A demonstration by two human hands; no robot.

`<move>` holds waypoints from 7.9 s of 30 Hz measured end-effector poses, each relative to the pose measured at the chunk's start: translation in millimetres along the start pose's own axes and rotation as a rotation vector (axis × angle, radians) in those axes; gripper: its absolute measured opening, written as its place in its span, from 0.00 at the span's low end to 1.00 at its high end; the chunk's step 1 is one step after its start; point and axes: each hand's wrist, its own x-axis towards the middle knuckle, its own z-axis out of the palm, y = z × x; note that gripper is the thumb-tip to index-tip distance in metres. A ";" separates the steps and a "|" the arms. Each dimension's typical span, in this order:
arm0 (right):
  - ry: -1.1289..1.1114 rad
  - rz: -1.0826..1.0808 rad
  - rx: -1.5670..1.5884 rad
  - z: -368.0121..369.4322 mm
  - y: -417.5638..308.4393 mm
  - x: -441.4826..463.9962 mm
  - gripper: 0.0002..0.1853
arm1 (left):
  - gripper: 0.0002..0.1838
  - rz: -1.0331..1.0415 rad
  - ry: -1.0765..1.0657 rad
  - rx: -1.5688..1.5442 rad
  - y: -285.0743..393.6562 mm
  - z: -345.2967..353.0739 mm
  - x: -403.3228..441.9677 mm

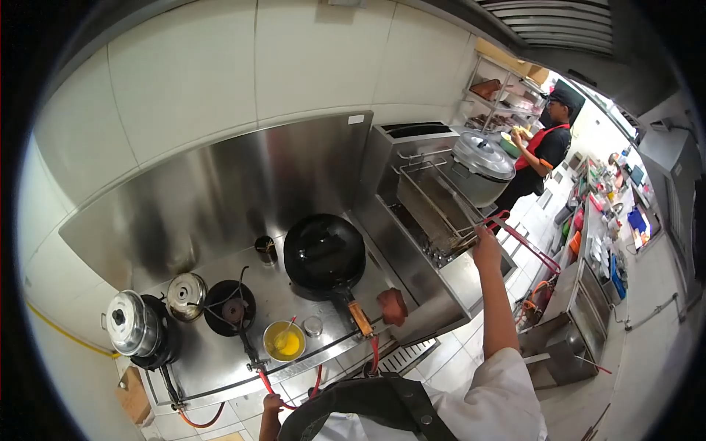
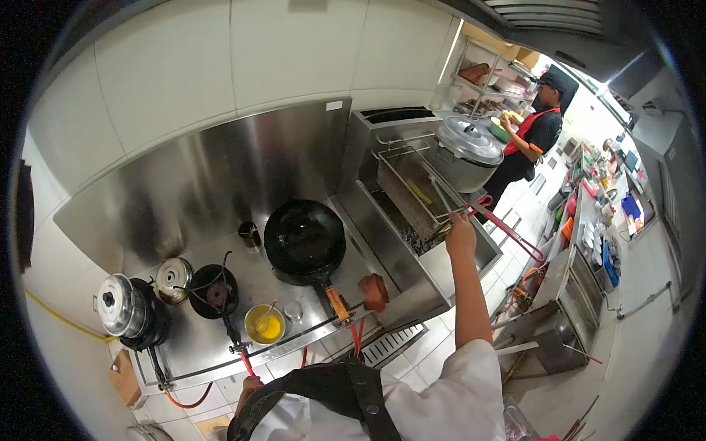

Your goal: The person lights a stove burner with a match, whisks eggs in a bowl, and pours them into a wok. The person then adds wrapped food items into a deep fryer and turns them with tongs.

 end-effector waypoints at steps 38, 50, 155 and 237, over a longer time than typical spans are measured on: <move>-0.043 0.050 -0.002 -10.6 41.2 -12.4 0.25 | 0.16 -0.447 0.004 -0.161 119.5 57.9 13.8; 0.541 -0.257 0.713 -70.4 -46.2 -75.8 0.11 | 0.13 -1.045 0.362 -1.550 127.3 12.9 35.1; -1.096 -0.357 0.788 197.8 -324.8 -287.7 0.11 | 0.04 -0.894 1.317 -1.099 80.4 -191.2 47.2; -0.471 -0.541 0.613 289.1 -185.2 32.9 0.15 | 0.07 -0.318 0.931 0.126 52.9 -406.9 426.0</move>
